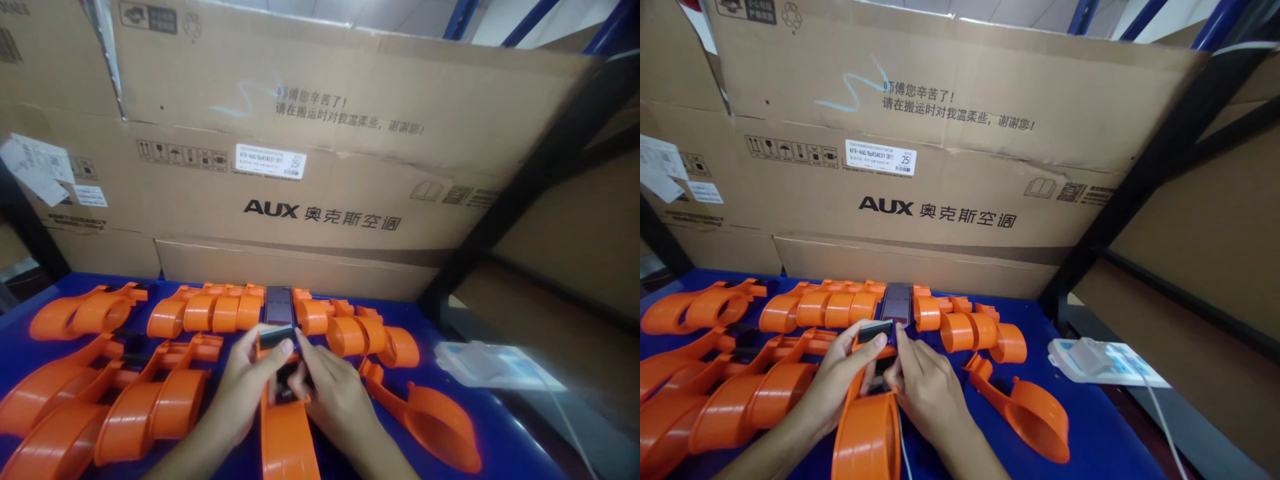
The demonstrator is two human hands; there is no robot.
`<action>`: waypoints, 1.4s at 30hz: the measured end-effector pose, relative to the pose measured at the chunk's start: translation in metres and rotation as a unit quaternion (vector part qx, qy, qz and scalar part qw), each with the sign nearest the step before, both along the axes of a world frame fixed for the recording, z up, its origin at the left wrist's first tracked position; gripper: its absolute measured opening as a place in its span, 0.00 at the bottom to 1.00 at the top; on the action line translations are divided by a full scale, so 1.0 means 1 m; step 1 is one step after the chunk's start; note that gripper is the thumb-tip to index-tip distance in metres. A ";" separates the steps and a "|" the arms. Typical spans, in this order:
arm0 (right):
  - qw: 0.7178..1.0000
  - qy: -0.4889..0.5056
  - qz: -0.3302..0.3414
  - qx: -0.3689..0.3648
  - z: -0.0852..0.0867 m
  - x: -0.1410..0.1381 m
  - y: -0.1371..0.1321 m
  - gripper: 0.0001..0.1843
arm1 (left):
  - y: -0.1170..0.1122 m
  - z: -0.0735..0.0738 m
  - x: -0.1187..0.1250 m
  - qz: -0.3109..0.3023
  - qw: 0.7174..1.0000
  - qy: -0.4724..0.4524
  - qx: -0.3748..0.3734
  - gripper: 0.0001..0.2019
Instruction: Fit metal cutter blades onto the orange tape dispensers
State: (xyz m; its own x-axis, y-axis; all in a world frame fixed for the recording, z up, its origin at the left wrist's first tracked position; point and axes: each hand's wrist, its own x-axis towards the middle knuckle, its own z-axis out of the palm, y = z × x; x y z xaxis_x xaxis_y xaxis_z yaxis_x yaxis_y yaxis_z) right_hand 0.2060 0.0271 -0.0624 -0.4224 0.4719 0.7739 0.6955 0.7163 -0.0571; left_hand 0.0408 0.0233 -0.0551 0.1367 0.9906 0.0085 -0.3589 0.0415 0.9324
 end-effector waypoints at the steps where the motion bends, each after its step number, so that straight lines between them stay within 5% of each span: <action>1: 1.000 -0.002 -0.001 0.003 0.000 0.000 0.000 0.36 | 0.000 0.000 0.000 -0.001 1.000 0.000 0.000 0.16; 9: 1.000 -0.006 -0.003 -0.003 -0.002 -0.001 -0.003 0.35 | 0.001 0.001 0.001 -0.004 1.000 -0.014 0.006 0.15; 16: 0.996 0.024 0.077 -0.046 0.010 0.011 0.001 0.29 | 0.000 -0.002 -0.001 0.027 0.999 -0.007 0.021 0.14; 21: 0.993 0.082 0.060 -0.060 0.018 0.010 -0.002 0.18 | 0.003 -0.008 0.000 0.027 0.998 0.030 0.043 0.15; 34: 0.991 0.089 0.070 -0.074 0.021 0.007 -0.007 0.16 | 0.001 -0.008 -0.003 0.015 0.997 0.050 0.061 0.14; 42: 0.963 0.231 -0.069 -0.122 0.037 0.027 -0.003 0.10 | 0.006 -0.001 -0.009 0.014 0.999 -0.036 0.022 0.14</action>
State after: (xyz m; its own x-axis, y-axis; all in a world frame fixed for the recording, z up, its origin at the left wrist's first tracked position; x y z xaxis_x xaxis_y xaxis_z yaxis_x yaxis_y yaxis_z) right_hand 0.2327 0.0241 -0.0256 0.0209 0.6912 0.7224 0.6430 0.5439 -0.5391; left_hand 0.0320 0.0292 -0.0556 0.1068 0.9925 0.0601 -0.4252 -0.0090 0.9051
